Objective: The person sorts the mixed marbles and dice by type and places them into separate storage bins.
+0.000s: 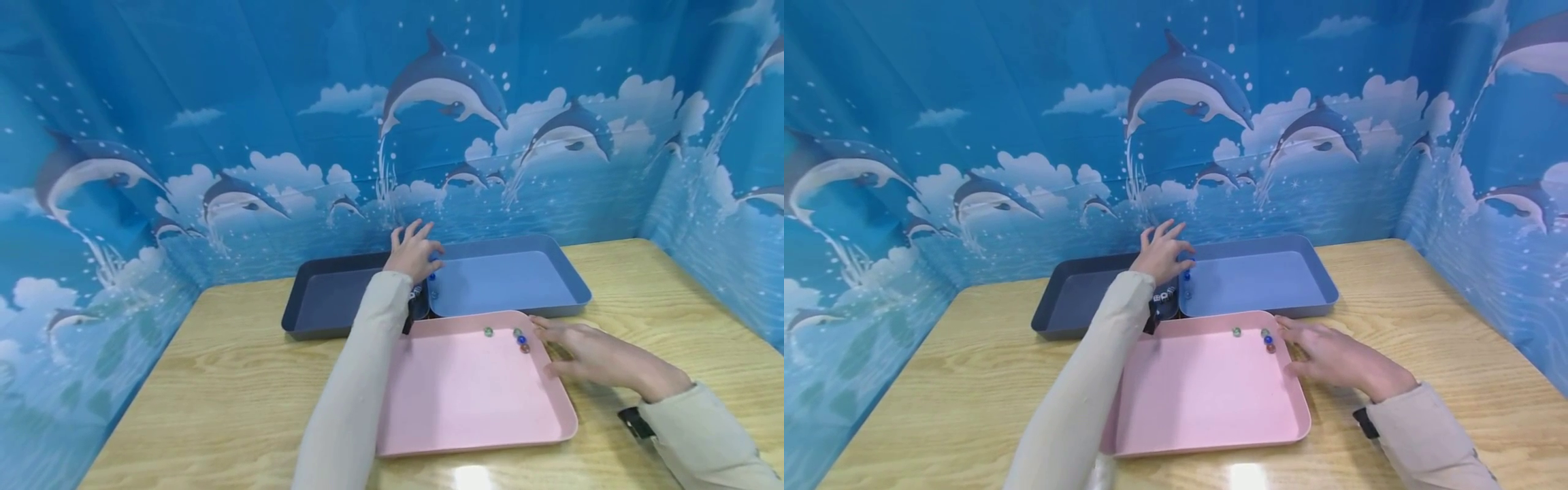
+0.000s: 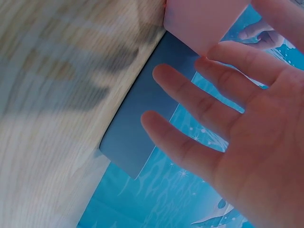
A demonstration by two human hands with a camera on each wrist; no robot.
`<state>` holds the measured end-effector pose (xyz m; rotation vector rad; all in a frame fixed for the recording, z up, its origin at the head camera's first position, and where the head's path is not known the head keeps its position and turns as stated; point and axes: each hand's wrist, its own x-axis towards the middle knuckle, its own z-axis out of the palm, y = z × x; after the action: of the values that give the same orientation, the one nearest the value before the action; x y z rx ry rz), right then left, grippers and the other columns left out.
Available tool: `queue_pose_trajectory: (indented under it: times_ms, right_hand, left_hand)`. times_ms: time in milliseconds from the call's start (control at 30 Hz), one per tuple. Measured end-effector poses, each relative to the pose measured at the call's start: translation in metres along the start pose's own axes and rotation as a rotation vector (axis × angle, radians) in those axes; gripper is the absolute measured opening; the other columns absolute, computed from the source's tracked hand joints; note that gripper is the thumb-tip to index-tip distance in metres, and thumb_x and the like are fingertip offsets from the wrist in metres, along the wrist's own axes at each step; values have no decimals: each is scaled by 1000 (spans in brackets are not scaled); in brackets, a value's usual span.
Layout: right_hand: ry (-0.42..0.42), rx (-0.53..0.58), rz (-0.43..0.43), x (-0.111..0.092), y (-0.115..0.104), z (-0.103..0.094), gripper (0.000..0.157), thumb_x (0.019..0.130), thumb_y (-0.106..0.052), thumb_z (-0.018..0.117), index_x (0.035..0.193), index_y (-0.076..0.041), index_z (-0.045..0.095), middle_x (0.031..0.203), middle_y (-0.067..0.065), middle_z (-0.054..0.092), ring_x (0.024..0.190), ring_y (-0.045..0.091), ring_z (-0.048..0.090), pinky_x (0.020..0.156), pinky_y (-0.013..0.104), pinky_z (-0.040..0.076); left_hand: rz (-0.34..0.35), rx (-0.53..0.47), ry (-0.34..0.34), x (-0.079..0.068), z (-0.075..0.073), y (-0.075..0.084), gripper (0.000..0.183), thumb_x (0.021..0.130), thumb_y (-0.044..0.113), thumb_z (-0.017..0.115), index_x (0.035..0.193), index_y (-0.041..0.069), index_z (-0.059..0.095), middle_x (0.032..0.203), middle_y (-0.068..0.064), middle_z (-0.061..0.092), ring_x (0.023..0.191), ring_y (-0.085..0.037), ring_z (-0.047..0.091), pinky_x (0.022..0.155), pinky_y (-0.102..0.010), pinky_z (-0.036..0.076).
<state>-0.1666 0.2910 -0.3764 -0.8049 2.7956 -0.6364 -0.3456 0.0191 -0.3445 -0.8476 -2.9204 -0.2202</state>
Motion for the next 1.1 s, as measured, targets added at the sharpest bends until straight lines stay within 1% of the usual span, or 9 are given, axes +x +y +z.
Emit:
queue_pose_trajectory:
  times_ms: [133,267,400,500,700,767,867,933,1100]
  right_hand:
    - [0,1,7,-1,0,0,61,91,-22,77,136,13,56,151,37,36,131,55,44,99,61,46]
    - [10,-9,6,-1,0,-1,60,90,-22,77,135,13,57,151,37,36,131,55,43,100,62,45]
    - [17,-4,-9,-1,1,0,59,90,-21,78,134,12,58,150,37,37,131,56,44,99,62,44]
    - [12,4,-10,0,2,1,59,89,-22,78,134,12,58,150,38,37,130,56,44,99,63,44]
    - [-1,3,16,-1,2,0,61,90,-21,78,135,13,56,150,38,36,130,56,44,98,62,46]
    - [2,3,9,-1,2,0,59,90,-20,78,135,12,58,150,38,37,130,56,45,97,63,46]
    - [7,6,-6,-1,2,-1,56,91,-21,77,135,8,60,150,37,38,130,55,44,97,63,46]
    - [8,15,-11,0,1,-1,55,91,-22,76,135,7,61,151,36,38,131,55,44,98,63,46]
    - [4,25,-4,-1,0,-1,56,92,-22,76,136,8,59,151,37,37,132,56,42,100,64,44]
  left_hand:
    - [19,0,12,0,-5,5,29,97,37,70,123,24,75,164,-5,32,153,-27,15,120,-56,11]
    - [63,3,29,-2,-9,12,26,98,35,70,122,25,76,162,-4,36,153,-26,18,120,-55,11]
    - [107,24,8,-8,-9,18,25,99,35,68,121,26,75,161,-4,37,152,-26,20,120,-54,12]
    - [158,34,-3,-13,-9,25,23,100,35,67,120,27,75,160,-4,39,152,-25,21,121,-53,13]
    - [329,79,5,-23,-13,45,22,99,36,68,118,28,76,158,-3,42,151,-26,23,120,-53,13]
    - [371,101,5,-27,-14,51,21,99,35,69,117,28,77,158,-3,42,151,-25,23,121,-52,13]
    - [418,131,-2,-33,-13,57,20,98,35,70,115,28,77,157,-2,43,151,-25,24,121,-53,14]
    - [445,134,-15,-36,-10,59,19,97,33,71,114,28,78,157,-3,44,151,-25,24,121,-53,14]
    - [484,150,-44,-41,1,65,19,96,35,71,113,29,79,156,-3,45,150,-25,27,121,-52,16]
